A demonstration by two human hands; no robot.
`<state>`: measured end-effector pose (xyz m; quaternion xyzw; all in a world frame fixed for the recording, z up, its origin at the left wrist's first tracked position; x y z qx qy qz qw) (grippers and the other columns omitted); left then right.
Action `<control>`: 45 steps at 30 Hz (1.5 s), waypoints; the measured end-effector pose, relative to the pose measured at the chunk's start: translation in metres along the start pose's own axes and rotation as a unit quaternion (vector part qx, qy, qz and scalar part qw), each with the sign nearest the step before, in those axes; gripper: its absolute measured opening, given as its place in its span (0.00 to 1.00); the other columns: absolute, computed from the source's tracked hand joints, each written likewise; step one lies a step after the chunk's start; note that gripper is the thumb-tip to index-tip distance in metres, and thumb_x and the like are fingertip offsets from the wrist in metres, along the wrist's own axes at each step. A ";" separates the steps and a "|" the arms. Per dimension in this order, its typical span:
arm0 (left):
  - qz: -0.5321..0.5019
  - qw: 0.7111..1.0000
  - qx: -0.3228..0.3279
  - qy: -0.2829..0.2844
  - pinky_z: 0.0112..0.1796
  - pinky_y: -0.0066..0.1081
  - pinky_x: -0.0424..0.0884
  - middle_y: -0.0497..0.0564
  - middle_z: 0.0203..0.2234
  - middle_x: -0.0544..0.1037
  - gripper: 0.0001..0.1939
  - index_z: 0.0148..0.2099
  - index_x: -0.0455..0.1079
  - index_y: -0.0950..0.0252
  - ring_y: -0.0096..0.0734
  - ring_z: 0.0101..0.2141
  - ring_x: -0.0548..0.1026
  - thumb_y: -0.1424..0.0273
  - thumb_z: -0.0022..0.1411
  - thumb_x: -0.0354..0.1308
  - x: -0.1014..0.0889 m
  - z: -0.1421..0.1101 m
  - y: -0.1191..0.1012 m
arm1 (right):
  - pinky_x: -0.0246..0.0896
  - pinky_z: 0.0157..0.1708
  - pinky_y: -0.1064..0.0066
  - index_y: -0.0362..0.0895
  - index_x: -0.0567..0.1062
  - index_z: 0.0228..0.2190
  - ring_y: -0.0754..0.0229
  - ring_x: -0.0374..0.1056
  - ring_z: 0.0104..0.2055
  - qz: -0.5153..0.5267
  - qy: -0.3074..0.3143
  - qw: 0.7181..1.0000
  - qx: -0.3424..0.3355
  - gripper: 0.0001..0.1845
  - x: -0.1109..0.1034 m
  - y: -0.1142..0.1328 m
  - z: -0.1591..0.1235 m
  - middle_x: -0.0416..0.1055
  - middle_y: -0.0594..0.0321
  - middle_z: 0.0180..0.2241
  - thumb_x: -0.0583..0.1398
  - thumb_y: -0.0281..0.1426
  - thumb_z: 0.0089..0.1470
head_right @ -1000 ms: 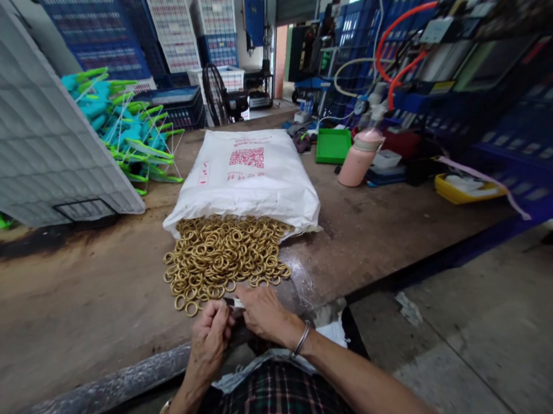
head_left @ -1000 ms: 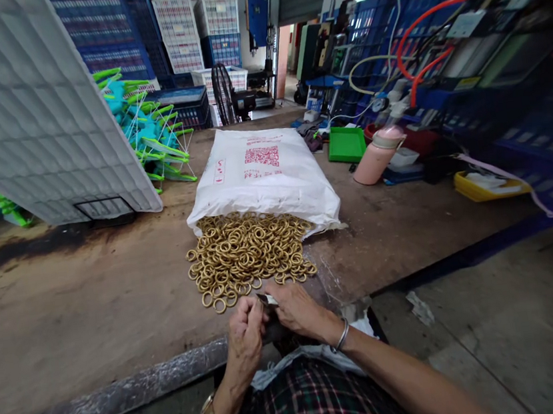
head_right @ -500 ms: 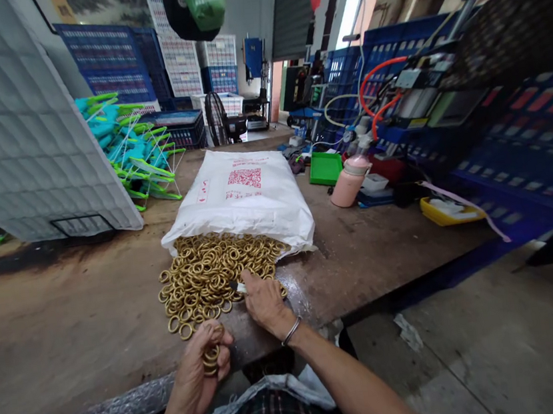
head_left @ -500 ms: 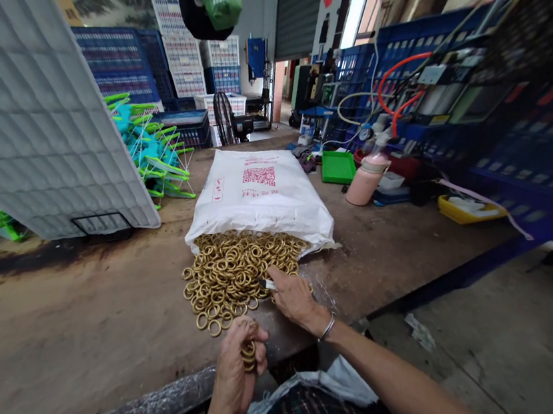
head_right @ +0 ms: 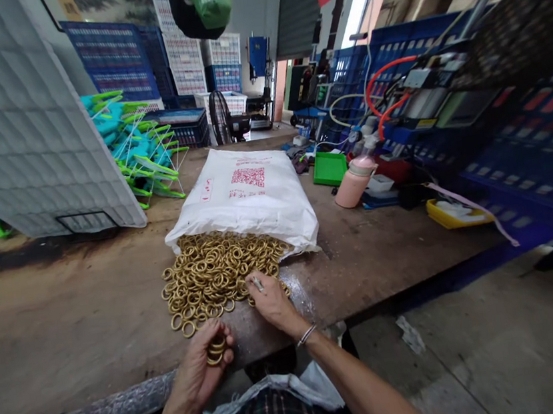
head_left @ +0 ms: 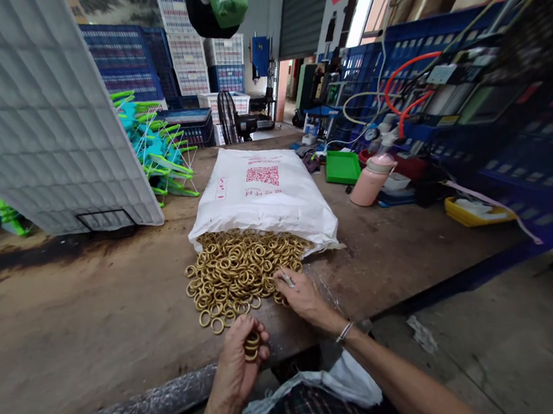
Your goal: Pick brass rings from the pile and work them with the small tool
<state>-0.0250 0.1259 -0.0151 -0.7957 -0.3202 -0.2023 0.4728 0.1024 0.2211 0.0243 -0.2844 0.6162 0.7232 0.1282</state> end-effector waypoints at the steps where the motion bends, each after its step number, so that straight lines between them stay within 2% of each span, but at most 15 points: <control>1: 0.013 1.000 0.020 0.002 0.16 0.20 0.61 0.44 0.20 0.69 0.14 0.27 0.64 0.66 0.21 0.20 0.67 0.64 0.46 0.65 0.002 0.001 -0.002 | 0.49 0.25 0.76 0.44 0.68 0.27 0.67 0.56 0.23 0.055 0.007 0.998 0.012 0.10 0.002 -0.001 -0.002 0.61 0.69 0.20 0.50 0.34 0.53; 4: 0.063 0.995 0.078 -0.010 0.15 0.19 0.59 0.41 0.18 0.66 0.15 0.33 0.64 0.64 0.19 0.17 0.64 0.62 0.48 0.62 0.004 0.002 -0.010 | 0.48 0.23 0.77 0.44 0.67 0.24 0.68 0.52 0.21 0.151 0.051 0.986 0.038 0.10 0.012 0.001 -0.010 0.57 0.72 0.18 0.51 0.35 0.51; 7: 0.117 0.987 0.104 -0.031 0.15 0.18 0.58 0.40 0.17 0.66 0.19 0.41 0.64 0.63 0.19 0.16 0.63 0.59 0.50 0.60 0.004 0.004 -0.013 | 0.49 0.24 0.77 0.43 0.67 0.23 0.69 0.52 0.21 0.174 0.097 0.979 0.045 0.10 0.021 0.008 -0.017 0.58 0.72 0.18 0.52 0.35 0.50; 11: 0.164 0.980 0.109 -0.031 0.14 0.18 0.55 0.40 0.17 0.65 0.18 0.38 0.65 0.65 0.18 0.15 0.61 0.57 0.51 0.59 0.000 0.009 -0.011 | 0.49 0.23 0.77 0.43 0.68 0.24 0.69 0.53 0.20 0.174 0.135 0.973 0.063 0.09 0.030 0.015 -0.023 0.60 0.72 0.18 0.52 0.34 0.50; 18: 0.235 0.961 0.137 -0.046 0.14 0.17 0.54 0.39 0.15 0.63 0.16 0.35 0.65 0.65 0.17 0.15 0.60 0.57 0.53 0.56 -0.009 0.009 -0.010 | 0.49 0.23 0.77 0.42 0.64 0.17 0.69 0.54 0.21 0.119 0.119 0.984 0.053 0.17 0.034 0.018 -0.021 0.59 0.70 0.17 0.51 0.36 0.52; 23: 0.266 0.958 0.102 -0.027 0.14 0.17 0.54 0.40 0.16 0.64 0.17 0.36 0.65 0.65 0.17 0.15 0.60 0.55 0.53 0.55 -0.005 0.007 -0.007 | 0.46 0.22 0.78 0.42 0.64 0.18 0.69 0.51 0.21 0.101 0.100 0.989 0.031 0.12 0.033 0.021 -0.020 0.57 0.72 0.18 0.53 0.34 0.49; 29: 0.225 0.972 0.066 0.013 0.13 0.17 0.52 0.40 0.17 0.64 0.16 0.32 0.62 0.64 0.17 0.14 0.59 0.55 0.54 0.54 0.001 0.007 -0.003 | 0.46 0.22 0.78 0.42 0.65 0.20 0.69 0.52 0.22 0.105 0.115 0.988 0.009 0.11 0.035 0.025 -0.021 0.58 0.71 0.18 0.53 0.34 0.50; 39: 0.175 0.982 0.061 0.041 0.14 0.18 0.52 0.41 0.17 0.65 0.15 0.31 0.62 0.64 0.16 0.15 0.59 0.57 0.52 0.56 0.004 0.005 -0.004 | 0.50 0.25 0.77 0.42 0.65 0.21 0.68 0.54 0.23 0.139 0.129 0.982 0.006 0.13 0.040 0.022 -0.021 0.60 0.70 0.20 0.51 0.35 0.53; 45: 0.151 0.987 0.053 0.023 0.14 0.18 0.52 0.40 0.16 0.65 0.17 0.29 0.59 0.64 0.16 0.14 0.59 0.55 0.50 0.58 0.001 0.004 -0.004 | 0.51 0.25 0.77 0.42 0.67 0.24 0.68 0.57 0.23 0.116 0.110 0.987 0.015 0.11 0.038 0.023 -0.021 0.62 0.69 0.20 0.50 0.34 0.54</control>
Point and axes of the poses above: each hand's wrist, its own z-axis towards the middle knuckle, its own x-axis out of the palm, y = z × x, the point moved 7 cm from there along z, towards the middle knuckle
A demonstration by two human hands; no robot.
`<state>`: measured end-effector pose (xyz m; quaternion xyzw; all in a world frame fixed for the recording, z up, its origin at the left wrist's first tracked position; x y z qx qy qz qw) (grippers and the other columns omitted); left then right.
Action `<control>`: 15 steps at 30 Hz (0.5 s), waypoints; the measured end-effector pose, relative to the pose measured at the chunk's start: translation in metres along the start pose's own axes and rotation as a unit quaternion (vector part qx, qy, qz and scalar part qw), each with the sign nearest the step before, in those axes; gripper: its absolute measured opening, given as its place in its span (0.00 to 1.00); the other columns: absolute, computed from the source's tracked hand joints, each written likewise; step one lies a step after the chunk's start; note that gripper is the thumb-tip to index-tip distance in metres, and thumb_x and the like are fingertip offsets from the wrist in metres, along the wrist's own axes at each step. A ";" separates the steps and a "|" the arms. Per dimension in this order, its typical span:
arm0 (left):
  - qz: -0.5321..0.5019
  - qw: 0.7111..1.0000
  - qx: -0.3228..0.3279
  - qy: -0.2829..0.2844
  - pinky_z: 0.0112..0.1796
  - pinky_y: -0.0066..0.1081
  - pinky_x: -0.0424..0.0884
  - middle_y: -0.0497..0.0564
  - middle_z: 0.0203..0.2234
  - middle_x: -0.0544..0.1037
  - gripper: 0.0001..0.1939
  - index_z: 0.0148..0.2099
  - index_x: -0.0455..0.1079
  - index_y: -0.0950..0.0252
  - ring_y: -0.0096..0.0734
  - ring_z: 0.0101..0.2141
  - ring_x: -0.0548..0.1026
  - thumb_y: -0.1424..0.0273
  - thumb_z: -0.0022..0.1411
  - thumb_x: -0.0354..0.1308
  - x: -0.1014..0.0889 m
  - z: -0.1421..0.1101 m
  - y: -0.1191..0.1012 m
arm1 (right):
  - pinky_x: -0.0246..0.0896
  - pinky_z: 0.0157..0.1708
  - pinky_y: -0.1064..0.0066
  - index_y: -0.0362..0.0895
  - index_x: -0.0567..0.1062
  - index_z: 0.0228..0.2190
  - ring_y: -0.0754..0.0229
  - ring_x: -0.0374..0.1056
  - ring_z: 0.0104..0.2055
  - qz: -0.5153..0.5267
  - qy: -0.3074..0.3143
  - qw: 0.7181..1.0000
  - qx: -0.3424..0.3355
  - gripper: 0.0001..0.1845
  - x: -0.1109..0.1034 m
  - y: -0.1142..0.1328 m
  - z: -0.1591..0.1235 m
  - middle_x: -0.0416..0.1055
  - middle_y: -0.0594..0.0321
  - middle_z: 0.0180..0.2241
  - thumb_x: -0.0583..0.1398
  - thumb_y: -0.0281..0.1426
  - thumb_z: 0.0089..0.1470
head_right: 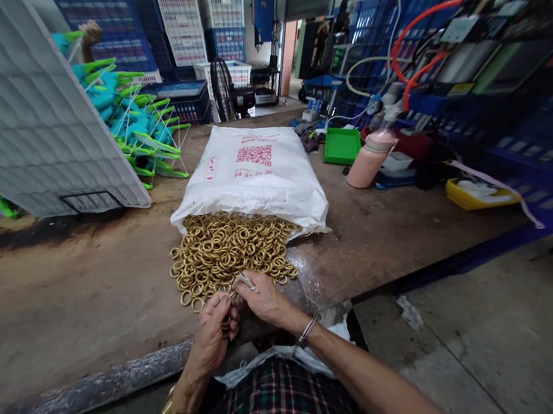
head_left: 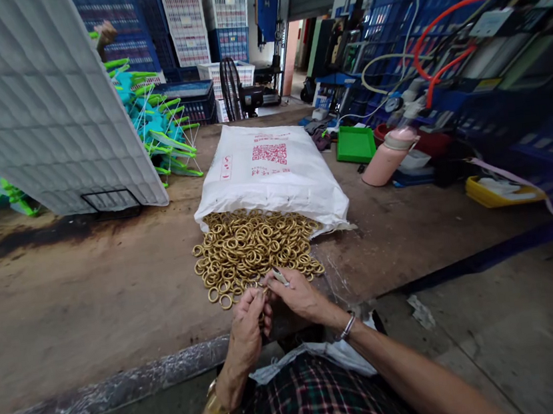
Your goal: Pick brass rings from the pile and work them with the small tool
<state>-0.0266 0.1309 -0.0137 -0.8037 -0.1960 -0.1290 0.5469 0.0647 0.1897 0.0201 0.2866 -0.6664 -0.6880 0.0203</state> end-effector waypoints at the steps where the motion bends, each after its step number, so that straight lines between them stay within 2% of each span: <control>1: -0.001 1.000 0.003 -0.004 0.14 0.18 0.52 0.40 0.17 0.65 0.18 0.28 0.59 0.64 0.16 0.14 0.59 0.55 0.50 0.58 -0.001 0.000 -0.001 | 0.52 0.26 0.77 0.43 0.68 0.25 0.67 0.58 0.24 -0.021 -0.006 1.000 -0.002 0.11 -0.001 0.001 -0.001 0.63 0.69 0.21 0.50 0.33 0.54; 4: 0.003 1.000 0.021 -0.011 0.14 0.18 0.53 0.40 0.18 0.65 0.18 0.29 0.59 0.63 0.16 0.15 0.59 0.55 0.50 0.58 -0.003 -0.001 -0.003 | 0.51 0.27 0.76 0.43 0.68 0.27 0.66 0.59 0.25 -0.141 0.000 0.989 -0.043 0.10 0.000 0.006 -0.007 0.65 0.67 0.22 0.49 0.29 0.55; 8: 0.019 0.999 0.048 -0.005 0.15 0.18 0.54 0.41 0.19 0.64 0.16 0.30 0.60 0.64 0.16 0.16 0.59 0.56 0.53 0.56 -0.004 -0.001 -0.005 | 0.48 0.28 0.75 0.44 0.69 0.28 0.65 0.60 0.26 -0.279 0.046 0.955 -0.090 0.09 0.011 0.010 -0.016 0.67 0.64 0.25 0.50 0.23 0.50; 15: 0.037 0.998 0.057 -0.001 0.15 0.18 0.54 0.41 0.19 0.64 0.16 0.29 0.60 0.64 0.17 0.16 0.59 0.56 0.55 0.54 -0.007 0.000 -0.003 | 0.48 0.29 0.74 0.43 0.69 0.31 0.63 0.62 0.28 -0.355 0.052 0.930 -0.082 0.10 0.016 0.006 -0.015 0.70 0.63 0.27 0.50 0.23 0.48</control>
Point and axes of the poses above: each hand's wrist, its own z-axis towards the middle knuckle, its own x-axis out of the palm, y = z × x, the point moved 7 cm from there along z, towards the middle knuckle
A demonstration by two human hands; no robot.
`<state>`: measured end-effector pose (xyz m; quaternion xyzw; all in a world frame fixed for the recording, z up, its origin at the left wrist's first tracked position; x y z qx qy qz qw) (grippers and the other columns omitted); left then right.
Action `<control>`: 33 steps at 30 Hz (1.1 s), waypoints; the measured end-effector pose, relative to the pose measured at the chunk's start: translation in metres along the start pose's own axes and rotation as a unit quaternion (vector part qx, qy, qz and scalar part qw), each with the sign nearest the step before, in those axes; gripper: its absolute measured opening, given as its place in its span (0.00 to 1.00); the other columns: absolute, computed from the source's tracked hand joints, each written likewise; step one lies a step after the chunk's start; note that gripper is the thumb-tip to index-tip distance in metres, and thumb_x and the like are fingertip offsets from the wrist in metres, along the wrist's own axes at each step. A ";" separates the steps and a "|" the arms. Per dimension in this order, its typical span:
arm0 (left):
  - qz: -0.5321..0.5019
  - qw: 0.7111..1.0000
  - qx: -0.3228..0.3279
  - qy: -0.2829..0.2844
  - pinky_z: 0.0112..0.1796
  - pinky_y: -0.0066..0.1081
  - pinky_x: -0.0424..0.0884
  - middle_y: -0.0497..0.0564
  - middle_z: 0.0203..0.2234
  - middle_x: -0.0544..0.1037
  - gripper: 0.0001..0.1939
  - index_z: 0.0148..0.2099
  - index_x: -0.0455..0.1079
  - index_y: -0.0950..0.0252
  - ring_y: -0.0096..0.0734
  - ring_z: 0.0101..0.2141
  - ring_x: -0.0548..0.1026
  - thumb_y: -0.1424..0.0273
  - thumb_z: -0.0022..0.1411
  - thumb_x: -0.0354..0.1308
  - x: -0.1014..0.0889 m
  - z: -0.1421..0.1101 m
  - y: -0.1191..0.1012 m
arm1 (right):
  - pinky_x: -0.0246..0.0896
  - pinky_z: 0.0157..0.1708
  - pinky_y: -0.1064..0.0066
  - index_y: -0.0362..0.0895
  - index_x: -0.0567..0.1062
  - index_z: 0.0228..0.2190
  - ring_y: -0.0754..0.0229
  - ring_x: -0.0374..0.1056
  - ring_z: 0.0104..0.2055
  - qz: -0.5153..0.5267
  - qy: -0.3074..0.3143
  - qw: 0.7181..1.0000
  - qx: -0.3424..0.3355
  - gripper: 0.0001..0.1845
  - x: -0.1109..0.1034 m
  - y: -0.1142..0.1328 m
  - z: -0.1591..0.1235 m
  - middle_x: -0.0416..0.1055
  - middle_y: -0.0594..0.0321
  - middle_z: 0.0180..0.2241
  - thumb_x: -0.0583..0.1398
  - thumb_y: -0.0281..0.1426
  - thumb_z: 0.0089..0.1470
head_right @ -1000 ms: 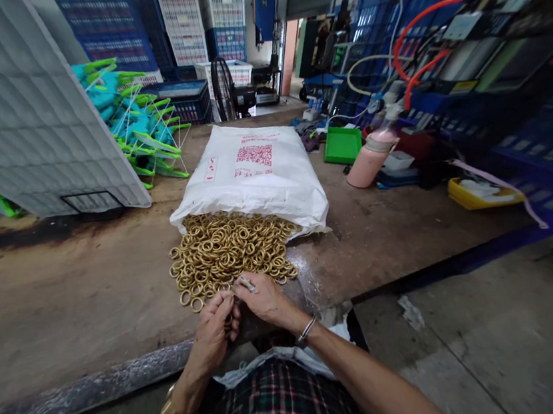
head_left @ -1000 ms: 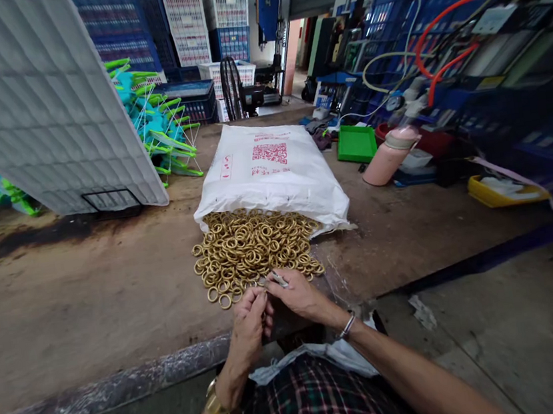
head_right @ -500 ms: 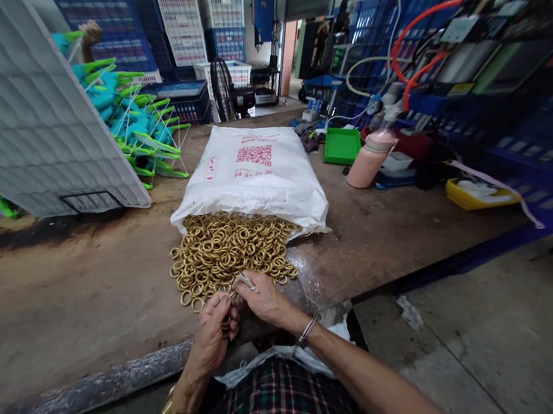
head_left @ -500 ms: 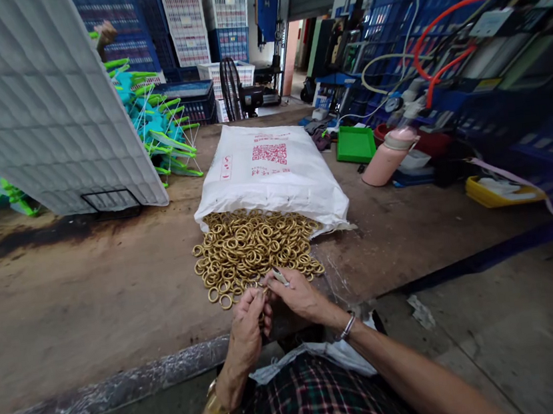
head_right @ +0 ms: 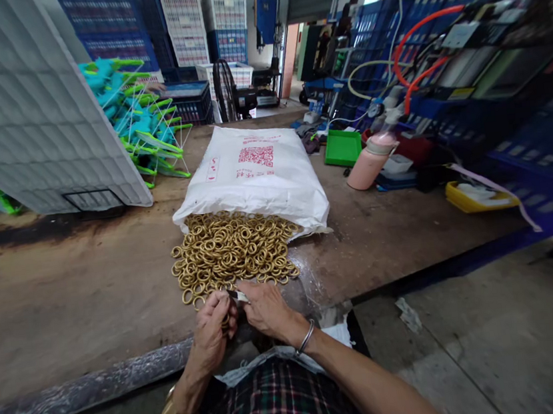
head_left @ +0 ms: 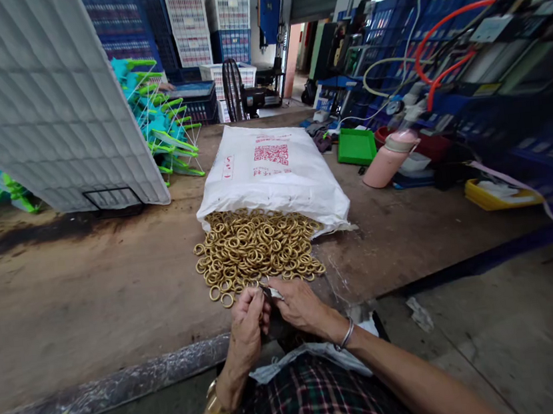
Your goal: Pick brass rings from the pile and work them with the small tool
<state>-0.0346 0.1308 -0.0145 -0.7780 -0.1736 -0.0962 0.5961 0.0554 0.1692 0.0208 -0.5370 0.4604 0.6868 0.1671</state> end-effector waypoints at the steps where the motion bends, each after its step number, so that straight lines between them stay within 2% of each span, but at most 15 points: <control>1: 0.000 1.000 0.000 -0.001 0.15 0.18 0.54 0.41 0.18 0.64 0.16 0.29 0.60 0.64 0.17 0.16 0.59 0.56 0.55 0.55 0.000 0.000 0.000 | 0.48 0.28 0.74 0.43 0.69 0.31 0.63 0.62 0.28 -0.004 0.002 1.000 0.002 0.10 0.001 -0.001 0.000 0.70 0.62 0.27 0.50 0.23 0.47; 11: 0.020 1.000 0.000 -0.008 0.16 0.18 0.54 0.41 0.18 0.64 0.17 0.29 0.60 0.63 0.17 0.16 0.60 0.53 0.55 0.53 -0.002 0.000 0.001 | 0.46 0.28 0.73 0.44 0.68 0.33 0.63 0.64 0.28 -0.026 -0.001 1.000 -0.003 0.11 0.004 -0.001 -0.002 0.71 0.62 0.27 0.50 0.23 0.47; 15: 0.046 0.999 0.006 -0.016 0.15 0.18 0.54 0.41 0.17 0.63 0.19 0.27 0.59 0.63 0.17 0.15 0.59 0.52 0.52 0.54 -0.004 0.000 0.001 | 0.45 0.27 0.73 0.44 0.67 0.35 0.63 0.64 0.28 -0.038 0.031 0.999 0.004 0.11 0.007 -0.002 -0.001 0.71 0.62 0.27 0.50 0.24 0.48; 17: 0.050 0.999 0.007 -0.009 0.15 0.19 0.54 0.41 0.17 0.64 0.20 0.26 0.59 0.64 0.17 0.15 0.59 0.51 0.51 0.55 -0.002 -0.005 -0.001 | 0.44 0.26 0.73 0.44 0.67 0.37 0.63 0.64 0.27 -0.043 0.046 0.998 0.011 0.12 0.008 -0.005 -0.001 0.71 0.62 0.27 0.50 0.24 0.49; 20: 0.027 0.999 -0.004 0.035 0.16 0.20 0.56 0.42 0.17 0.65 0.20 0.26 0.61 0.64 0.17 0.15 0.60 0.52 0.51 0.57 0.009 -0.016 -0.006 | 0.44 0.26 0.73 0.43 0.67 0.37 0.63 0.65 0.28 -0.055 0.054 0.996 0.041 0.12 0.006 -0.013 0.000 0.71 0.61 0.27 0.49 0.23 0.50; 23: -0.052 0.996 -0.023 0.074 0.16 0.20 0.56 0.43 0.17 0.66 0.18 0.26 0.61 0.65 0.17 0.15 0.60 0.55 0.51 0.58 0.021 -0.022 -0.013 | 0.44 0.26 0.73 0.42 0.67 0.35 0.62 0.66 0.29 -0.062 0.024 0.996 0.060 0.11 -0.001 -0.015 0.002 0.72 0.60 0.28 0.50 0.22 0.49; 25: -0.110 0.991 -0.044 0.063 0.15 0.20 0.55 0.44 0.20 0.67 0.18 0.26 0.61 0.65 0.17 0.16 0.60 0.56 0.51 0.59 0.021 -0.021 -0.016 | 0.46 0.28 0.74 0.43 0.67 0.35 0.62 0.67 0.31 -0.059 -0.019 0.995 0.073 0.09 -0.010 -0.016 0.007 0.72 0.59 0.30 0.51 0.23 0.50; 28: -0.148 0.986 -0.067 0.025 0.15 0.19 0.56 0.47 0.24 0.71 0.17 0.27 0.62 0.66 0.17 0.17 0.63 0.57 0.50 0.60 0.014 -0.016 -0.014 | 0.48 0.28 0.73 0.43 0.66 0.36 0.61 0.68 0.32 -0.074 -0.069 0.986 0.133 0.06 -0.021 -0.024 0.016 0.72 0.58 0.31 0.51 0.29 0.55; 31: -0.158 0.985 -0.065 0.011 0.15 0.20 0.56 0.47 0.25 0.72 0.15 0.29 0.63 0.65 0.18 0.17 0.64 0.59 0.50 0.60 0.007 -0.014 -0.010 | 0.48 0.27 0.72 0.42 0.66 0.36 0.58 0.69 0.31 -0.117 -0.072 0.975 0.176 0.08 -0.024 -0.034 0.024 0.73 0.56 0.29 0.52 0.34 0.56; 33: -0.176 0.981 -0.085 0.014 0.15 0.20 0.56 0.46 0.24 0.72 0.13 0.33 0.64 0.64 0.19 0.18 0.65 0.61 0.50 0.60 0.006 -0.013 -0.003 | 0.47 0.26 0.71 0.43 0.66 0.35 0.57 0.70 0.30 -0.140 -0.061 0.973 0.174 0.07 -0.022 -0.037 0.028 0.73 0.56 0.29 0.52 0.33 0.56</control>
Point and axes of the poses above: each hand's wrist, its own z-axis towards the middle knuckle, its own x-axis out of the palm, y = z × x, the point moved 7 cm from there along z, towards the middle knuckle
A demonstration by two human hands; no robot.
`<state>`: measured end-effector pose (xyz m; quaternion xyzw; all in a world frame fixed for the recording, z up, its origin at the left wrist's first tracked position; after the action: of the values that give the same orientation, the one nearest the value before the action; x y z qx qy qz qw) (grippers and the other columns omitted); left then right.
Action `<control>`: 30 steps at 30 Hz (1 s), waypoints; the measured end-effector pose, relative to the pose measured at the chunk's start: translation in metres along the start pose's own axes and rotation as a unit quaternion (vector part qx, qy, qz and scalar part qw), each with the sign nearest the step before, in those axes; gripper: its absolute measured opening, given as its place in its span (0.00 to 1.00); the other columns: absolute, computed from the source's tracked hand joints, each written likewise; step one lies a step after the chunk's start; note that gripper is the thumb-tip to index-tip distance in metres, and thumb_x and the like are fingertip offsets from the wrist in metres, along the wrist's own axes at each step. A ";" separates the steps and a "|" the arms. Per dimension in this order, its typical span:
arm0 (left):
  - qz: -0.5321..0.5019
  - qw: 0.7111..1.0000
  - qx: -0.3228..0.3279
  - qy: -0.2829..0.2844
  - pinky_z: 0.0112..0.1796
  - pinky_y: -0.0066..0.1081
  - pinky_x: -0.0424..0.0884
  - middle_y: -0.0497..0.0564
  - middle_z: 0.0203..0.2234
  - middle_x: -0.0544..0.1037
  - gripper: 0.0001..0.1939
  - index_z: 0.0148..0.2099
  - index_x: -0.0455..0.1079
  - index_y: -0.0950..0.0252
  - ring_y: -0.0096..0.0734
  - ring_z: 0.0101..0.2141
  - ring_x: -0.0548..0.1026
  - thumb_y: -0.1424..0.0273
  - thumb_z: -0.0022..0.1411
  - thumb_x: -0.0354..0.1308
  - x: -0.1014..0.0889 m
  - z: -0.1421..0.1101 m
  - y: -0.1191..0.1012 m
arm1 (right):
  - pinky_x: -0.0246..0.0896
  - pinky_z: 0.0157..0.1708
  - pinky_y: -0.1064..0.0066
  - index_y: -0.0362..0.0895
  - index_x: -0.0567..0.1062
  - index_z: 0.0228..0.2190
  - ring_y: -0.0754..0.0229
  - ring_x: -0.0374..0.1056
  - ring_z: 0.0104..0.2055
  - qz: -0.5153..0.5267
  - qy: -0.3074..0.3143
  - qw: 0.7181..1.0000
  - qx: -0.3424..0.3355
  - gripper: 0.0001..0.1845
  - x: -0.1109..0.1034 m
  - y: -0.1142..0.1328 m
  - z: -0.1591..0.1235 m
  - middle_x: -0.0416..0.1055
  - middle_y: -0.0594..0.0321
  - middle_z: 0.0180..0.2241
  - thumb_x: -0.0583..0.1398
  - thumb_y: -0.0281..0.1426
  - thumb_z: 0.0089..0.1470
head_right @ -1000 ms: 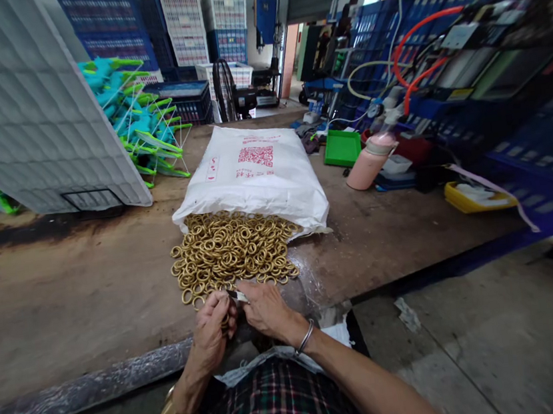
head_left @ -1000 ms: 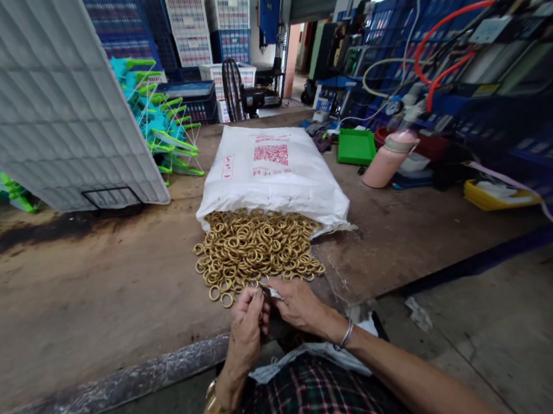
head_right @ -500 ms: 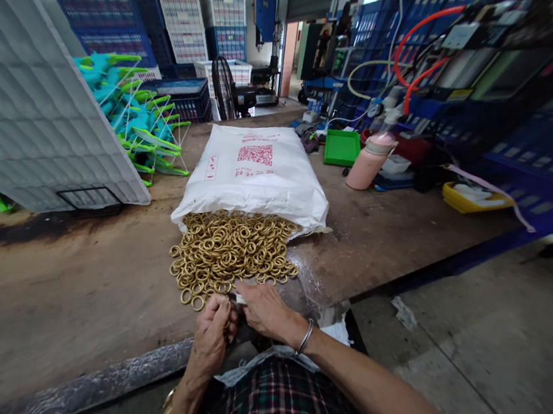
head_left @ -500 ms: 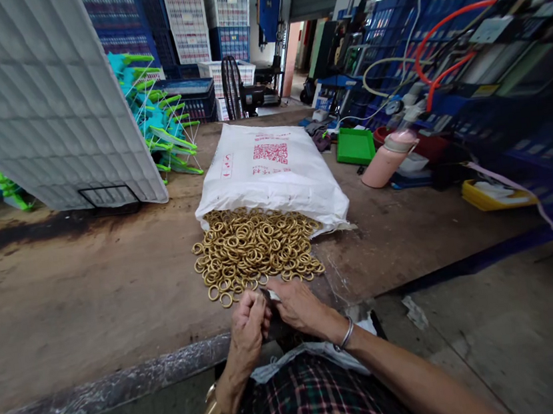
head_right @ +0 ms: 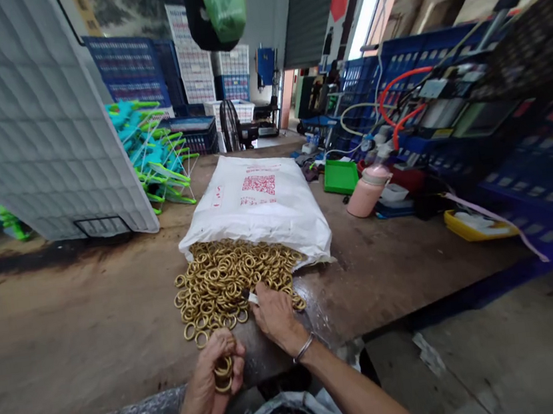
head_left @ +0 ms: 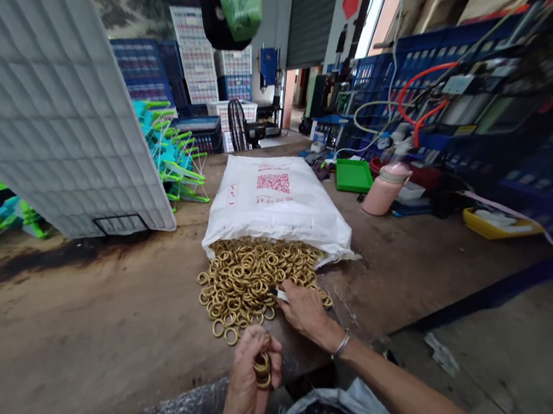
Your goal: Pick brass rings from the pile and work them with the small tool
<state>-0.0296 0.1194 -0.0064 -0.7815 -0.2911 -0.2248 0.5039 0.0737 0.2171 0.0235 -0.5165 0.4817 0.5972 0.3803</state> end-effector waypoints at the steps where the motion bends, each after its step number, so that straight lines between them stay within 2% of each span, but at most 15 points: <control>1: -0.014 1.000 -0.015 -0.003 0.16 0.20 0.56 0.45 0.23 0.72 0.14 0.36 0.65 0.63 0.20 0.18 0.66 0.62 0.50 0.61 -0.002 0.001 0.003 | 0.46 0.26 0.71 0.43 0.67 0.34 0.57 0.70 0.30 -0.004 0.002 1.000 -0.006 0.06 0.002 0.000 0.002 0.73 0.57 0.28 0.52 0.31 0.56; 3: -0.042 0.998 -0.036 -0.006 0.16 0.20 0.57 0.45 0.23 0.72 0.16 0.39 0.67 0.63 0.20 0.19 0.67 0.63 0.47 0.63 -0.003 0.002 0.007 | 0.45 0.25 0.72 0.44 0.67 0.34 0.57 0.70 0.29 -0.003 0.000 1.000 -0.010 0.05 0.005 -0.002 0.003 0.74 0.58 0.28 0.52 0.29 0.55; 8: -0.092 0.994 -0.052 -0.033 0.17 0.21 0.60 0.50 0.25 0.74 0.15 0.29 0.69 0.67 0.26 0.24 0.72 0.66 0.39 0.68 -0.004 0.007 0.008 | 0.43 0.24 0.72 0.44 0.68 0.32 0.59 0.69 0.28 0.028 -0.011 0.999 -0.022 0.05 0.007 -0.007 0.004 0.74 0.60 0.27 0.52 0.27 0.55; 12: -0.115 0.989 -0.065 -0.071 0.18 0.22 0.61 0.50 0.26 0.76 0.17 0.28 0.68 0.67 0.32 0.27 0.75 0.69 0.35 0.71 -0.010 0.011 0.012 | 0.45 0.26 0.73 0.44 0.68 0.31 0.60 0.69 0.29 0.081 -0.023 0.996 -0.036 0.05 0.002 -0.009 0.003 0.73 0.61 0.28 0.52 0.29 0.56; 15: -0.120 0.986 -0.062 -0.094 0.15 0.20 0.58 0.46 0.20 0.73 0.20 0.26 0.65 0.66 0.25 0.20 0.71 0.66 0.33 0.72 -0.012 0.015 0.016 | 0.46 0.26 0.74 0.44 0.68 0.29 0.61 0.67 0.28 0.124 -0.023 0.992 -0.026 0.06 0.000 -0.013 0.005 0.72 0.61 0.26 0.52 0.29 0.55; 19: -0.102 0.989 -0.058 -0.085 0.13 0.18 0.48 0.40 0.13 0.65 0.25 0.23 0.57 0.65 0.17 0.14 0.61 0.59 0.34 0.71 -0.005 0.021 0.020 | 0.46 0.25 0.74 0.44 0.66 0.25 0.63 0.62 0.25 0.187 -0.021 0.982 -0.025 0.12 0.000 -0.017 0.009 0.68 0.62 0.22 0.48 0.30 0.56; 23: -0.046 0.996 -0.049 -0.063 0.14 0.18 0.46 0.39 0.14 0.63 0.25 0.29 0.61 0.65 0.15 0.13 0.59 0.55 0.37 0.68 0.001 0.024 0.019 | 0.46 0.24 0.73 0.44 0.65 0.23 0.64 0.58 0.22 0.222 -0.031 0.974 -0.027 0.10 -0.004 -0.019 0.010 0.64 0.64 0.20 0.48 0.30 0.53; 26: 0.002 0.999 -0.017 -0.051 0.15 0.17 0.48 0.40 0.17 0.65 0.24 0.36 0.64 0.64 0.16 0.15 0.61 0.55 0.42 0.65 0.006 0.024 0.011 | 0.48 0.24 0.74 0.44 0.62 0.20 0.65 0.56 0.21 0.343 -0.031 0.938 -0.031 0.13 -0.009 -0.015 0.006 0.61 0.66 0.18 0.48 0.33 0.54; 30: 0.054 0.997 0.020 -0.056 0.16 0.17 0.50 0.41 0.20 0.66 0.21 0.40 0.65 0.64 0.16 0.17 0.62 0.57 0.47 0.62 0.014 0.023 0.002 | 0.52 0.24 0.75 0.43 0.65 0.21 0.66 0.58 0.22 0.531 0.022 0.847 -0.022 0.13 -0.006 -0.004 -0.004 0.63 0.67 0.19 0.50 0.37 0.52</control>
<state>-0.0170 0.1431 -0.0076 -0.7970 -0.2811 -0.1475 0.5138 0.0795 0.2143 0.0285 -0.2033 0.6773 0.7069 -0.0178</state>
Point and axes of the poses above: each hand's wrist, its own z-axis towards the middle knuckle, its own x-axis out of the palm, y = z × x, the point moved 7 cm from there along z, towards the middle knuckle
